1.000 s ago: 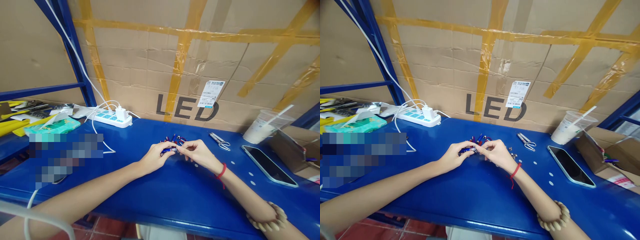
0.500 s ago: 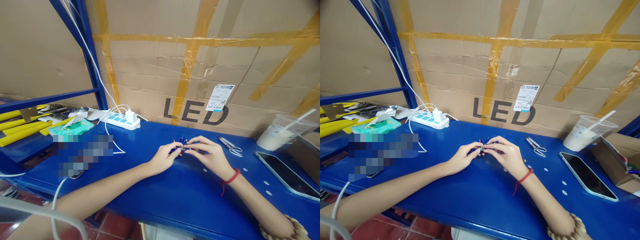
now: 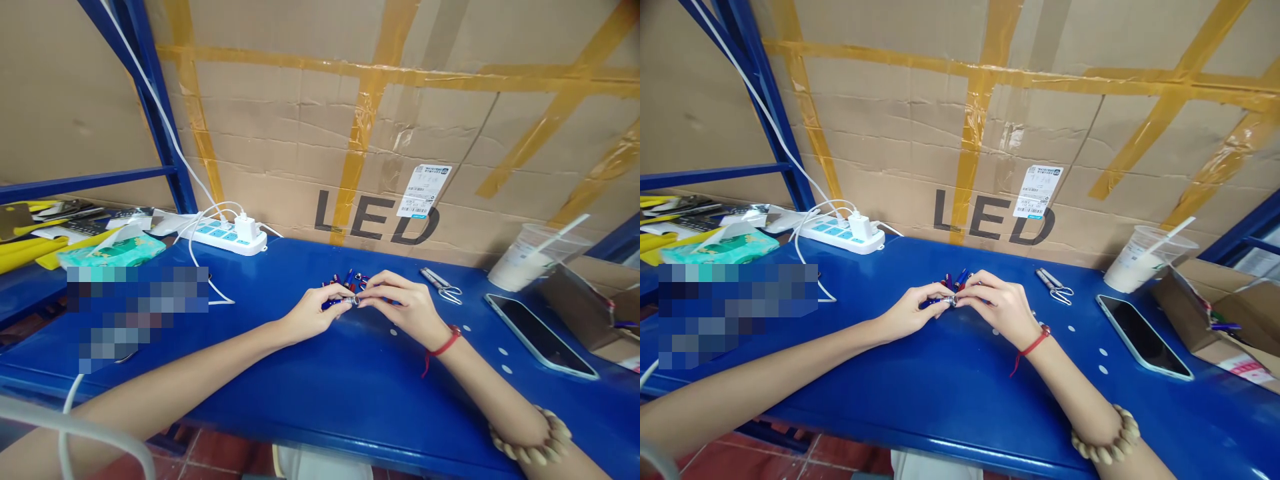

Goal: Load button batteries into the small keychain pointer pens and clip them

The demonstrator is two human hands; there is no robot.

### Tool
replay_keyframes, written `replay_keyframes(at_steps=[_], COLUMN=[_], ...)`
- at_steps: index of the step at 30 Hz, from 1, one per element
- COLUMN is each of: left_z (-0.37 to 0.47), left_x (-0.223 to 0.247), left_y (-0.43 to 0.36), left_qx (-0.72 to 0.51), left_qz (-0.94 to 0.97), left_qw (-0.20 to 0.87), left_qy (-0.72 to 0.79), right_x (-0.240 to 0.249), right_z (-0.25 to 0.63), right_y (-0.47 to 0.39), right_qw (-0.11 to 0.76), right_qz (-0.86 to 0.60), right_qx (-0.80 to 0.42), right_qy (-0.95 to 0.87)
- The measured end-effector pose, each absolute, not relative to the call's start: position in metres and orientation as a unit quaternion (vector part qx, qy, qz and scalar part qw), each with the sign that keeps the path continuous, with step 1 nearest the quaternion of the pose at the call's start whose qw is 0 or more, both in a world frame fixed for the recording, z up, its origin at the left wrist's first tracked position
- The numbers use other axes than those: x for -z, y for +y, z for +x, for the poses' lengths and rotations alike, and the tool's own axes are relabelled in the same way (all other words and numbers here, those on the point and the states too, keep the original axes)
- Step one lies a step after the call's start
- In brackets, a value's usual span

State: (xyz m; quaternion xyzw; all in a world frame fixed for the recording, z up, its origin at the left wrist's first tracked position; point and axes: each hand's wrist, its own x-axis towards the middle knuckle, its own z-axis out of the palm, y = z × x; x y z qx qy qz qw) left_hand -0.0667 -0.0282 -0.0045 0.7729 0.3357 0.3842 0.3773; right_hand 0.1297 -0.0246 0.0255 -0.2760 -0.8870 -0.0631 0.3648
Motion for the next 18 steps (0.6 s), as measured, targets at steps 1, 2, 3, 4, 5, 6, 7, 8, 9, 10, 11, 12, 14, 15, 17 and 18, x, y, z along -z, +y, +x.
replay_keyframes(at_steps=[1, 2, 3, 4, 5, 6, 7, 8, 9, 10, 11, 12, 14, 15, 17, 18], left_z=[-0.067, -0.067, -0.067, -0.067, -0.067, -0.067, -0.067, -0.067, -0.067, -0.067, -0.068, -0.068, -0.068, -0.068, -0.069, -0.069], left_x=[0.004, 0.004, 0.005, 0.005, 0.006, 0.006, 0.007, 0.007, 0.008, 0.008, 0.008, 0.007, 0.007, 0.006, 0.005, 0.004], left_y=[-0.028, -0.029, -0.029, -0.028, -0.028, -0.028, -0.028, -0.028, -0.027, -0.027, -0.027, -0.027, -0.028, -0.029, -0.03, -0.031], left_qx=[-0.386, -0.388, -0.389, -0.389, -0.39, -0.39, -0.391, -0.393, -0.394, -0.396, -0.396, -0.397, -0.396, -0.396, -0.395, -0.393], left_qz=[0.772, 0.772, 0.772, 0.771, 0.77, 0.769, 0.768, 0.767, 0.768, 0.769, 0.77, 0.772, 0.774, 0.777, 0.782, 0.786], left_qw=[0.38, 0.379, 0.379, 0.379, 0.379, 0.381, 0.383, 0.384, 0.383, 0.378, 0.372, 0.365, 0.352, 0.347, 0.336, 0.33], left_qy=[0.333, 0.332, 0.331, 0.332, 0.333, 0.334, 0.333, 0.331, 0.33, 0.331, 0.334, 0.338, 0.346, 0.346, 0.345, 0.345], right_x=[-0.026, -0.026, -0.026, -0.025, -0.025, -0.024, -0.023, -0.022, -0.021, -0.019, -0.018, -0.018, -0.017, -0.017, -0.019, -0.02], right_z=[0.129, 0.129, 0.128, 0.127, 0.127, 0.126, 0.126, 0.125, 0.124, 0.123, 0.122, 0.12, 0.117, 0.115, 0.113, 0.112], right_y=[-0.025, -0.025, -0.025, -0.025, -0.025, -0.026, -0.026, -0.025, -0.025, -0.025, -0.025, -0.025, -0.025, -0.025, -0.026, -0.027], right_qw=[0.366, 0.366, 0.366, 0.364, 0.363, 0.363, 0.365, 0.368, 0.373, 0.379, 0.385, 0.391, 0.4, 0.398, 0.378, 0.364], right_qz=[-0.272, -0.267, -0.264, -0.263, -0.264, -0.267, -0.274, -0.282, -0.294, -0.306, -0.32, -0.335, -0.371, -0.392, -0.435, -0.454], right_qx=[0.073, 0.081, 0.088, 0.091, 0.09, 0.084, 0.071, 0.051, 0.023, -0.011, -0.048, -0.085, -0.157, -0.195, -0.278, -0.318], right_qy=[-0.887, -0.888, -0.888, -0.889, -0.889, -0.889, -0.887, -0.884, -0.88, -0.873, -0.864, -0.853, -0.823, -0.806, -0.769, -0.749])
